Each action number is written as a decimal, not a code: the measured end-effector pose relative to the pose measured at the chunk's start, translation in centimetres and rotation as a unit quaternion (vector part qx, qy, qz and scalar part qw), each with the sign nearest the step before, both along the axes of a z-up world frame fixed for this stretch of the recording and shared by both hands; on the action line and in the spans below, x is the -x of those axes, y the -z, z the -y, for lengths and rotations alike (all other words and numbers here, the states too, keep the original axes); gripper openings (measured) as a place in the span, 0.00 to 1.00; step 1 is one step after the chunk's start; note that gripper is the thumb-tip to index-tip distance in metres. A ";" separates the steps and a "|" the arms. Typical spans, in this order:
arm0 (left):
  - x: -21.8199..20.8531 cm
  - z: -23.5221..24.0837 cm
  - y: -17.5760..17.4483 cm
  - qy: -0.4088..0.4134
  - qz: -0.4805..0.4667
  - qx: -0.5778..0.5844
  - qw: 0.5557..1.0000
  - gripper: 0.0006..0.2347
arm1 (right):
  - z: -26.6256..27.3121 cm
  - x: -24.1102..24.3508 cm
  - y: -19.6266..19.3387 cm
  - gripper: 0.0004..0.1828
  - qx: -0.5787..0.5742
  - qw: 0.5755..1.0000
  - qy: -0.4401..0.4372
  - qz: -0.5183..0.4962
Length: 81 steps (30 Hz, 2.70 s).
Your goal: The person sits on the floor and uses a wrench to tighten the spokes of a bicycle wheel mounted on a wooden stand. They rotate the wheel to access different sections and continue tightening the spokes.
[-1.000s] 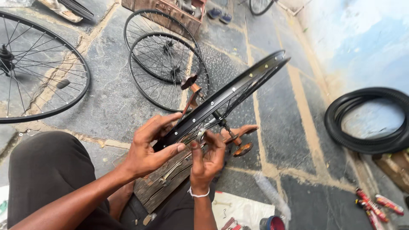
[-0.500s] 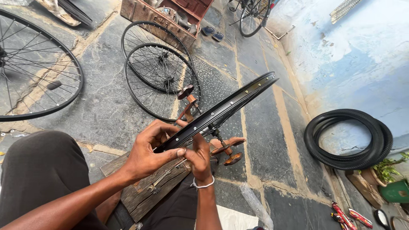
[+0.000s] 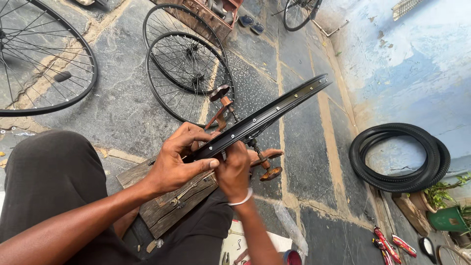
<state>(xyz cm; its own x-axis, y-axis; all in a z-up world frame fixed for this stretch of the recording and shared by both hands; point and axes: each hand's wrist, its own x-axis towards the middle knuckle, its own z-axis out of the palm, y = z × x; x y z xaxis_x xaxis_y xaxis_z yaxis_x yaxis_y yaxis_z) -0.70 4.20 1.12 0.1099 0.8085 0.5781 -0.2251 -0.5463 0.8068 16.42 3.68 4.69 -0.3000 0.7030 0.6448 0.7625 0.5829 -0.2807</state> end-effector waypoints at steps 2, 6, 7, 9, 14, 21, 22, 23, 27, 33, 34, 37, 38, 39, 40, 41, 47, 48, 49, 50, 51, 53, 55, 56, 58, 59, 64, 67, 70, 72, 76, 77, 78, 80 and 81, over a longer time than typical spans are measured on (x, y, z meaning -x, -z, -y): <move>0.1 0.1 -0.3 -0.007 0.003 -0.014 1.000 0.22 | -0.3 2.7 2.6 0.14 -0.147 0.985 0.080 -0.039; 0.0 0.4 -0.6 -0.012 0.023 0.038 0.999 0.24 | -0.1 6.3 5.2 0.18 -0.235 0.937 0.205 -0.159; -0.2 0.5 -0.6 -0.014 0.026 0.073 0.997 0.25 | 0.0 6.6 5.3 0.20 -0.229 0.935 0.183 -0.199; -0.6 0.6 -0.3 0.023 0.067 0.103 0.992 0.21 | 0.5 6.5 5.6 0.23 -0.214 0.927 0.142 -0.272; -0.3 0.5 0.8 -0.010 -0.011 0.045 0.999 0.21 | 2.3 6.2 7.3 0.24 -0.133 0.933 0.114 -0.316; 0.1 0.3 -0.9 0.049 0.010 0.007 0.999 0.23 | 1.4 5.4 8.0 0.28 -0.129 0.930 0.089 -0.333; 0.1 0.3 -1.1 0.051 0.020 0.009 0.998 0.23 | 0.9 4.8 8.1 0.28 -0.113 0.931 0.071 -0.340; 0.0 0.5 -1.2 0.011 -0.015 0.007 1.000 0.23 | 0.8 4.0 8.4 0.28 -0.093 0.933 0.057 -0.344; 0.4 0.8 -1.8 -0.117 -0.079 -0.104 0.985 0.29 | 1.2 3.5 9.6 0.29 -0.082 0.890 0.008 -0.448; 1.1 0.5 -2.4 -0.061 -0.060 -0.140 0.986 0.32 | 0.1 1.7 6.5 0.21 -0.180 0.892 0.074 -0.408; 1.0 0.3 -2.3 -0.043 -0.053 -0.136 0.988 0.31 | 0.1 1.6 6.2 0.21 -0.152 0.903 0.082 -0.393; 0.7 0.2 -2.2 -0.017 -0.064 -0.059 0.996 0.27 | -0.5 1.3 5.2 0.20 -0.064 0.915 0.032 -0.396; 0.6 0.1 -2.1 -0.008 -0.060 -0.044 0.997 0.27 | -0.4 1.3 5.0 0.19 -0.026 0.903 -0.028 -0.429; 0.5 0.1 -2.0 -0.001 -0.056 -0.029 0.998 0.26 | -0.5 1.4 4.6 0.17 0.013 0.885 -0.089 -0.458; 0.4 0.1 -2.0 0.006 -0.051 -0.014 0.999 0.26 | -0.5 1.3 4.1 0.19 0.033 0.884 -0.116 -0.451; 0.4 0.1 -1.8 0.013 -0.040 -0.004 0.999 0.25 | -0.2 1.0 3.5 0.21 0.054 0.883 -0.142 -0.444; 0.0 0.0 -1.4 0.012 -0.030 0.012 0.999 0.25 | 0.3 0.0 0.7 0.22 0.054 0.952 -0.120 -0.277; -0.1 -0.1 -1.3 0.001 -0.028 -0.003 1.000 0.25 | 0.4 0.1 0.7 0.19 0.014 0.971 -0.097 -0.218; -0.1 -0.1 -1.2 -0.010 -0.025 -0.018 0.999 0.25 | 0.6 0.1 0.7 0.20 -0.007 0.976 -0.082 -0.202; -0.1 -0.1 -1.1 -0.001 -0.015 0.001 1.000 0.25 | 1.0 0.1 0.8 0.20 -0.027 0.980 -0.067 -0.185; -0.2 -0.2 -1.0 0.011 -0.006 0.021 1.000 0.25 | 1.4 0.0 0.9 0.21 -0.047 0.983 -0.049 -0.169; -0.3 -0.2 -1.0 0.013 -0.008 0.038 0.999 0.24 | 1.6 0.2 1.3 0.20 -0.024 0.977 -0.051 -0.205; -0.3 -0.1 -1.1 -0.005 -0.033 0.031 0.999 0.24 | 1.5 0.1 1.4 0.18 0.027 0.966 -0.057 -0.251; -0.4 0.1 -1.1 0.004 -0.017 0.031 0.999 0.24 | 1.3 0.0 1.3 0.17 0.068 0.956 -0.064 -0.279; -0.5 0.1 -1.1 0.024 0.013 0.029 0.999 0.23 | 0.7 -0.3 0.9 0.18 0.136 0.929 -0.100 -0.329; -0.5 0.1 -1.1 0.023 0.008 0.035 0.999 0.23 | 0.4 -0.5 0.8 0.19 0.165 0.913 -0.128 -0.350; -0.5 0.2 -0.7 0.037 0.017 0.041 0.998 0.22 | 0.1 -1.1 0.8 0.25 0.239 0.877 -0.197 -0.367; -0.5 0.4 -0.9 0.071 0.047 0.039 0.996 0.21 | 0.6 -0.8 0.1 0.21 0.146 0.937 -0.156 -0.276; -0.5 0.4 -1.0 0.001 -0.014 0.039 0.999 0.24 | 1.6 -0.4 -0.7 0.17 0.058 0.975 -0.099 -0.189; -0.6 0.2 -1.0 0.007 -0.002 0.046 0.999 0.24 | 2.0 -0.6 -1.2 0.18 0.054 0.980 -0.089 -0.168; -0.7 0.3 -1.2 0.036 0.030 0.072 0.996 0.23 | 1.7 -0.1 -0.9 0.15 0.026 0.985 -0.051 -0.162; -0.7 0.3 -1.2 0.041 0.035 0.064 0.997 0.23 | 1.6 -0.1 -0.6 0.16 -0.004 0.989 -0.043 -0.140; -0.6 0.2 -1.2 0.045 0.040 0.056 0.997 0.23 | 1.5 -0.1 -0.1 0.16 -0.033 0.992 -0.034 -0.119; -0.6 0.4 -0.9 0.043 0.038 0.049 0.997 0.22 | 1.0 -0.1 1.1 0.16 -0.080 0.992 -0.017 -0.092; -0.6 0.4 -0.9 0.038 0.031 0.047 0.998 0.22 | 0.5 -0.1 1.7 0.17 -0.105 0.991 -0.007 -0.079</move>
